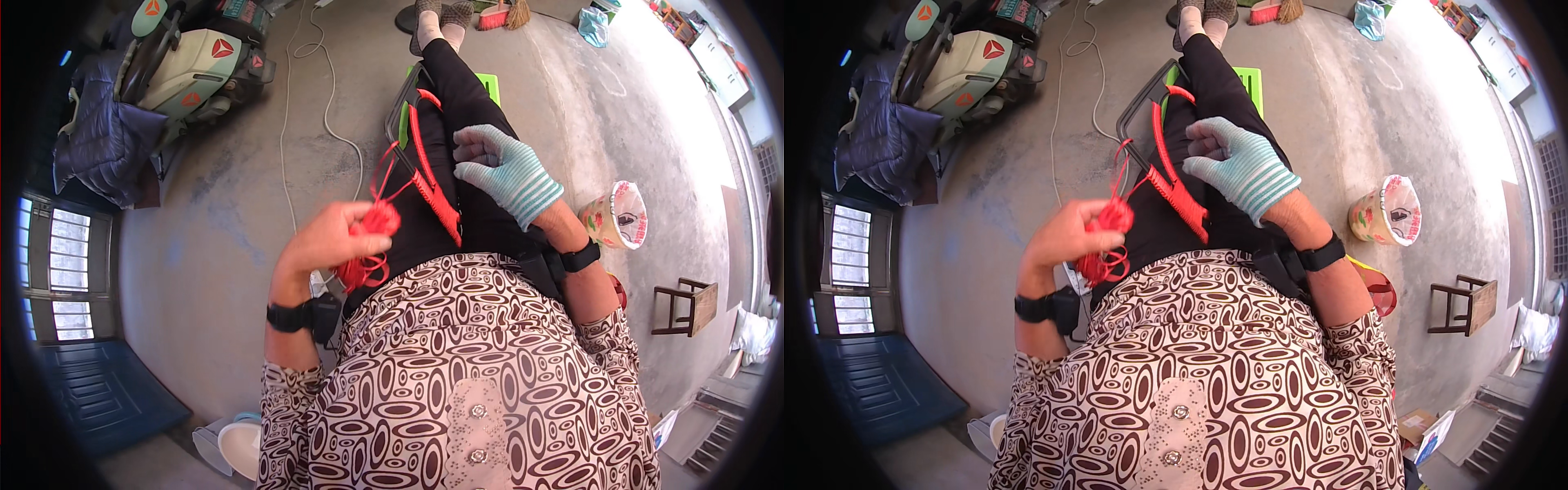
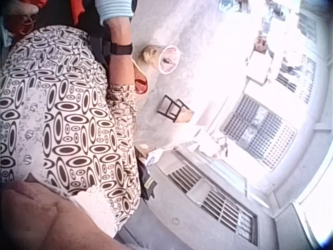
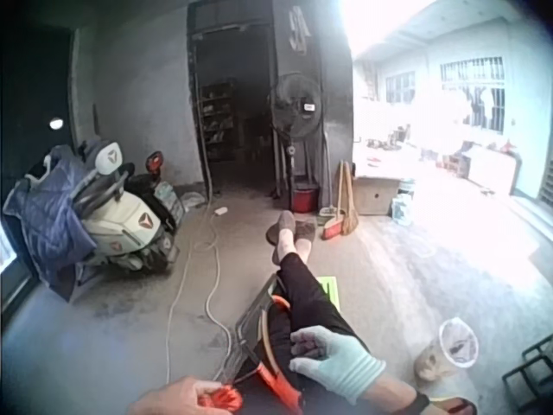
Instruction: Winding red rope around a black frame while sitting on a stool.
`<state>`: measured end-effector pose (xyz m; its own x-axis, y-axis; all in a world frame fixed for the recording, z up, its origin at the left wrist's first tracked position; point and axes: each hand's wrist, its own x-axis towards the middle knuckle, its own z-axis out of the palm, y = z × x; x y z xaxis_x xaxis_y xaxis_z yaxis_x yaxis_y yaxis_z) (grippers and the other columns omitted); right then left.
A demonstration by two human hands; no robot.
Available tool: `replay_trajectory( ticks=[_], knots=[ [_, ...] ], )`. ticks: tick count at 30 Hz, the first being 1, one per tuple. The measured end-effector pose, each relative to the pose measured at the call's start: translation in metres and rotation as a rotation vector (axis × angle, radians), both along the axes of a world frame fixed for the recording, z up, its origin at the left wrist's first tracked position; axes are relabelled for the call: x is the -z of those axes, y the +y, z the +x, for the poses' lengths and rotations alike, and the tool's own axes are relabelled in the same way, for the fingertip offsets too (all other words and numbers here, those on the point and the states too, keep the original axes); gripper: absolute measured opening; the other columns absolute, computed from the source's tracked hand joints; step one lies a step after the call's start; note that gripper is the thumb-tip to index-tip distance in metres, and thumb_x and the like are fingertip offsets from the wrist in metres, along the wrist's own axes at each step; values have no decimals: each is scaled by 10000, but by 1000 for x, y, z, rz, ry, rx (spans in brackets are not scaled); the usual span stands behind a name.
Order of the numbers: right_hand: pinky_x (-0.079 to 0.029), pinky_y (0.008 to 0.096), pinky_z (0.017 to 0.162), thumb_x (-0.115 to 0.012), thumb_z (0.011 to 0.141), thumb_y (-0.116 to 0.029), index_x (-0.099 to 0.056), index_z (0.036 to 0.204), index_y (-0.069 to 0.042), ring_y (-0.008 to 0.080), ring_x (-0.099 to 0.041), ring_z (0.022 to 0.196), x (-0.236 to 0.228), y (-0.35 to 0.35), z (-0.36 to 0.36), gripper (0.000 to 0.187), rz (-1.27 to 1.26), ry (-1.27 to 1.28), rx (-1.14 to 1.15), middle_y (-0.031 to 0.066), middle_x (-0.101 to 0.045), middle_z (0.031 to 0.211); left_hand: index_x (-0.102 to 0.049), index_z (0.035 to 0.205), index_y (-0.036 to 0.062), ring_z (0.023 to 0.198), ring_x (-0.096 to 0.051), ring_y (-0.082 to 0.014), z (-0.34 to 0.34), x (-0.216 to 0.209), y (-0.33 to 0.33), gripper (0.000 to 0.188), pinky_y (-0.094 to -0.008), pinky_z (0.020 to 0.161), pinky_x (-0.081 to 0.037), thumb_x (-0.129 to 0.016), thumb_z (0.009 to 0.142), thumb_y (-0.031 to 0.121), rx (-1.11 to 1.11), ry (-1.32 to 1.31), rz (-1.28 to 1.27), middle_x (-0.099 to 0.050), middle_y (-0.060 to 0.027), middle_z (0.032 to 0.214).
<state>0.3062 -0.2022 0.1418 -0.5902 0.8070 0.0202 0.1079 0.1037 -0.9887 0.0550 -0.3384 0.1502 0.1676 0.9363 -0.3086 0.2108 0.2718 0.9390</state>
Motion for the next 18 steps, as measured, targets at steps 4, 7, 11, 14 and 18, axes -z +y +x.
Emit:
replay_trajectory(
  ticks=[4, 7, 11, 14, 18],
  knots=[
    [-482, 354, 900, -789, 693, -148, -541, 1228, -30, 269, -584, 1058, -44, -14, -15, 601, 688, -206, -86, 127, -593, 1152, -635, 962, 31, 730, -529, -44, 7, -26, -39, 253, -232, 668, -448, -738, 761, 146, 81, -63, 114, -620, 14, 805],
    [-401, 414, 1008, -803, 627, -193, -551, 1207, -47, 365, -485, 1191, -43, -24, -42, 649, 1132, -209, -264, 154, -520, 1247, -615, 866, 2, 693, -568, -115, 11, -35, -52, 265, -269, 635, -461, -771, 699, 136, 140, -312, 231, -636, -42, 785],
    [-465, 349, 830, -741, 735, -168, -636, 905, -14, 266, -593, 890, -44, -24, -43, 252, 820, -90, -528, 118, -627, 914, -588, 792, 12, 659, -583, -174, 14, -23, -56, 280, -287, 614, -460, -791, 658, 151, -1, -569, 397, -626, -89, 764],
    [-448, 245, 568, -688, 818, -152, -647, 763, 2, 101, -545, 567, -40, -27, -19, 169, 454, 44, -551, 41, -591, 615, -574, 803, 31, 654, -567, -131, 11, -14, -50, 224, -270, 626, -453, -754, 709, 125, -303, -546, 456, -598, -39, 738],
    [-470, 201, 632, -690, 846, -125, -668, 858, 12, 37, -567, 678, -24, -35, 12, 139, -107, -100, -434, -8, -644, 743, -594, 870, 23, 718, -541, -51, 10, 29, -18, 159, -231, 657, -448, -694, 747, 37, -489, -161, 382, -582, 21, 779]
  ],
)
